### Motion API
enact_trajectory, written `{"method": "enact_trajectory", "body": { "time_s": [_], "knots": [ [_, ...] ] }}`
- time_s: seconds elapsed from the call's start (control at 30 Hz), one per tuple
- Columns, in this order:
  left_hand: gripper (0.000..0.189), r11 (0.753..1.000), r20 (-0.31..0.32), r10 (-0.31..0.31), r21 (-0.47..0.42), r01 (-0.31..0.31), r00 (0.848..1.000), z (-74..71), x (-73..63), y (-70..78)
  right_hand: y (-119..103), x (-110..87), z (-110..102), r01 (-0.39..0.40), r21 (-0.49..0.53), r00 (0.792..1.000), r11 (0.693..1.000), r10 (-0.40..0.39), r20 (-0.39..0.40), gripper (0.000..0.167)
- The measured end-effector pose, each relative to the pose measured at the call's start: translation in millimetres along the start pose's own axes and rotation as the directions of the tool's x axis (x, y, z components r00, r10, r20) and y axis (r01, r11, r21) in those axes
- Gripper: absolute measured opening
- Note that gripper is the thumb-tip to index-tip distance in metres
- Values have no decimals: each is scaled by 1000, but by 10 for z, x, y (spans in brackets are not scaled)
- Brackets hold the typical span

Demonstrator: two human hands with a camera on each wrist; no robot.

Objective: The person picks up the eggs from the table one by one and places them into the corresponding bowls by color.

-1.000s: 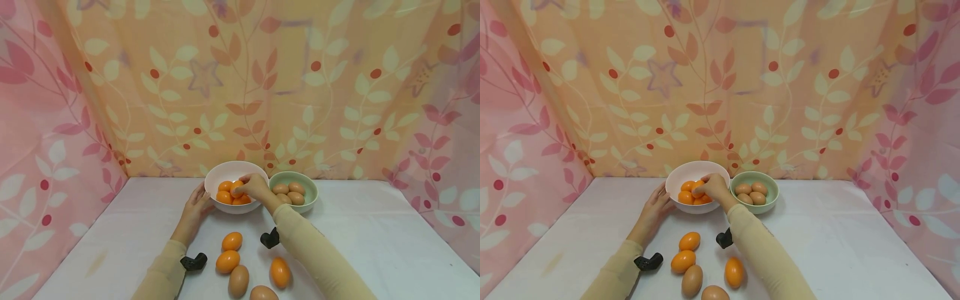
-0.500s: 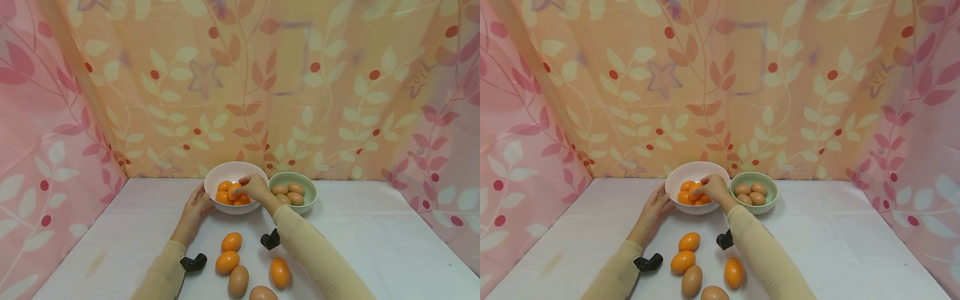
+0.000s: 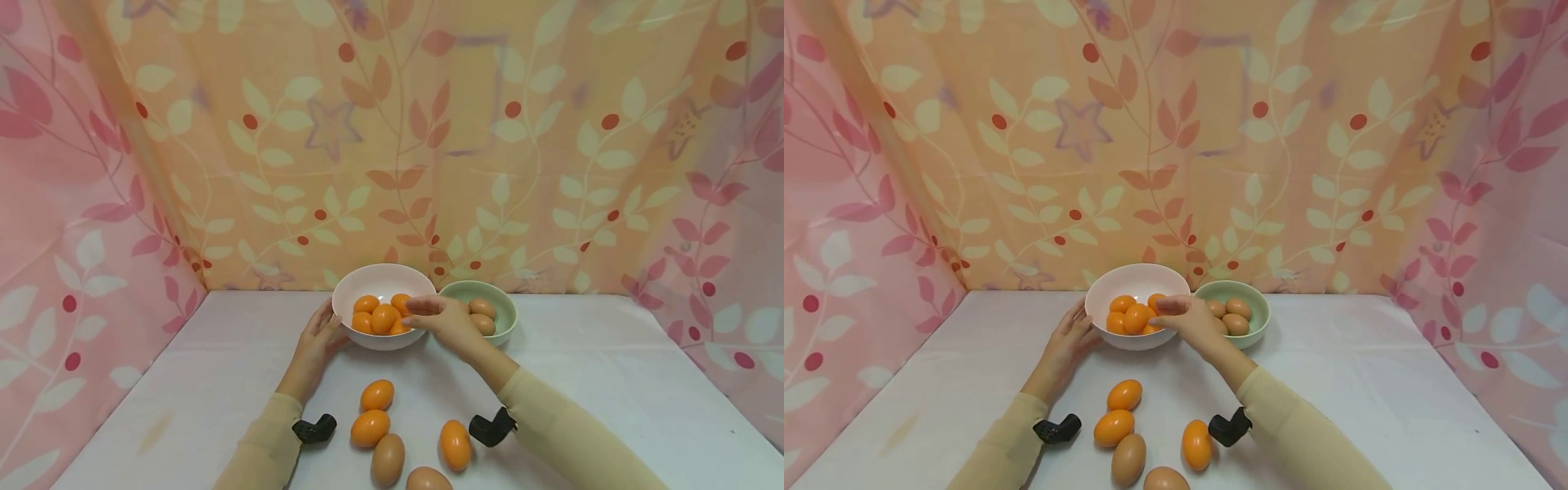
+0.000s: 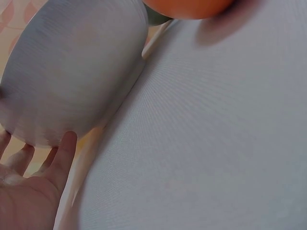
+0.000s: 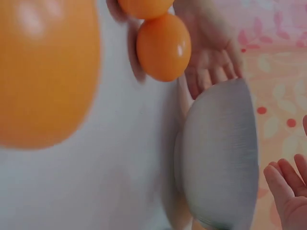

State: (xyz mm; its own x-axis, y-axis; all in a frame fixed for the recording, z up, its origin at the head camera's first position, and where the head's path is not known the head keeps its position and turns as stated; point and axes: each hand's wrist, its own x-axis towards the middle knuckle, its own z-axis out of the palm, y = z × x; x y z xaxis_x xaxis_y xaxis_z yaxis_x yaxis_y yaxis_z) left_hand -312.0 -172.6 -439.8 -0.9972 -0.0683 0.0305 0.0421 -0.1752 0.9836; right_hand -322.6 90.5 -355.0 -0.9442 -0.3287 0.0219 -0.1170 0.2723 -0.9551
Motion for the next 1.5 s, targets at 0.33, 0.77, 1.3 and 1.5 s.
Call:
{"method": "enact_trajectory", "body": {
  "time_s": [0.33, 0.77, 1.3, 1.5],
  "knots": [
    [59, 1000, 1, 2, -4, -2, 1000, 4, -8, 9, 18, -514, -323, 5, 51, 999, 999, -8, 46, 50],
    [59, 1000, 18, 9, -19, -9, 1000, 3, -10, 4, 134, -936, -383, -36, 61, 993, 997, 29, 116, 51],
    [58, 1000, 3, -12, -20, 12, 1000, 6, -12, 10, 350, -1252, -268, -124, 138, 972, 983, 93, 215, 56],
    [58, 1000, 0, -10, -4, 10, 1000, 17, -11, 7, 413, -1307, -271, -146, 143, 968, 979, 112, 225, 52]
  ]
}}
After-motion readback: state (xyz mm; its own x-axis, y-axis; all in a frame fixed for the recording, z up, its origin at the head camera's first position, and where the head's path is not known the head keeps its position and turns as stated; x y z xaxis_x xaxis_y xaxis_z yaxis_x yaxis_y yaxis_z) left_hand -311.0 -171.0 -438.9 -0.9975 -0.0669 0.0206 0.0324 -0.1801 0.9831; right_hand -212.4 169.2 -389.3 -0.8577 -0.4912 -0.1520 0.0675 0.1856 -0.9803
